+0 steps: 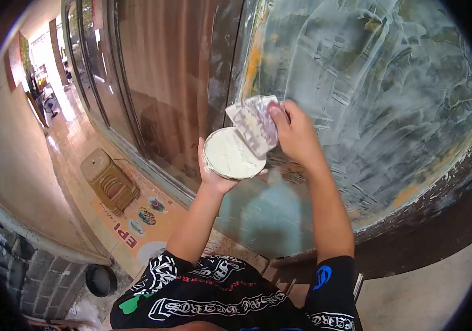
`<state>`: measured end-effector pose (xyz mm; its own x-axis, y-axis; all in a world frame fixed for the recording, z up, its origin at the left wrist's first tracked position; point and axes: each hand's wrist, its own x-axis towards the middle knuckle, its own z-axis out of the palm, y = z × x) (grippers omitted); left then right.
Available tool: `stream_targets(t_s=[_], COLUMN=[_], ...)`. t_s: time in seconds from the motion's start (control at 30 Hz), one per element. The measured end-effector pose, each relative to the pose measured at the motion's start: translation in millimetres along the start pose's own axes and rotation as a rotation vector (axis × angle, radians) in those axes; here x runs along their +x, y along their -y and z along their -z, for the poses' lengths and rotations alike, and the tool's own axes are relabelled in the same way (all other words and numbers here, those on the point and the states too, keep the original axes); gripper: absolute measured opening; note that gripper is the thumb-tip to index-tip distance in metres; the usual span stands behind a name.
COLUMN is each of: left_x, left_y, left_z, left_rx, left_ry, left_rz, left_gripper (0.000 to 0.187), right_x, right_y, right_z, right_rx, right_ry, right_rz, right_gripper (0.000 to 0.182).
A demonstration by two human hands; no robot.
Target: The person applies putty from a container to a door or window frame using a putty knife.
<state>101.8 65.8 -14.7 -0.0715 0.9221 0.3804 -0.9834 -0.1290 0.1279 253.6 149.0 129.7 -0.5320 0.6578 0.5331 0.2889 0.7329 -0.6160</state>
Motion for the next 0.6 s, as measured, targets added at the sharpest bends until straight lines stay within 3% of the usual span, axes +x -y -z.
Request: stream_targets(t_s=[0.13, 0.2, 0.37, 0.43, 0.6], left_x=[7.3, 10.1, 4.1, -0.8, -9.8], left_y=[-1.3, -2.9, -8.1, -11.9, -14.6], left_z=[-6.7, -6.0, 0.8, 4.1, 8.5], left_rx=[0.025, 0.028, 0.018, -0.044, -0.029], left_ry=[-0.02, 0.02, -0.072, -0.053, -0.056], left_rz=[-0.005, -0.001, -0.026, -0.018, -0.045], left_gripper=[0.091, 0.093, 0.095, 0.09, 0.088], right_x=[37.6, 59.1, 85.7, 88.9, 85.6], right_y=[39.0, 44.9, 56.0, 61.8, 67.7], right_z=[20.7, 22.0, 14.5, 15.3, 18.1], right_rx=[-0.231, -0.435, -0.697, -0.833, -0.763], right_ry=[-0.034, -0.088, 0.014, -0.089, -0.091], right_rz=[0.11, 0.408, 0.423, 0.467, 0.431], right_gripper=[0.022, 0.017, 0.014, 0.013, 0.013])
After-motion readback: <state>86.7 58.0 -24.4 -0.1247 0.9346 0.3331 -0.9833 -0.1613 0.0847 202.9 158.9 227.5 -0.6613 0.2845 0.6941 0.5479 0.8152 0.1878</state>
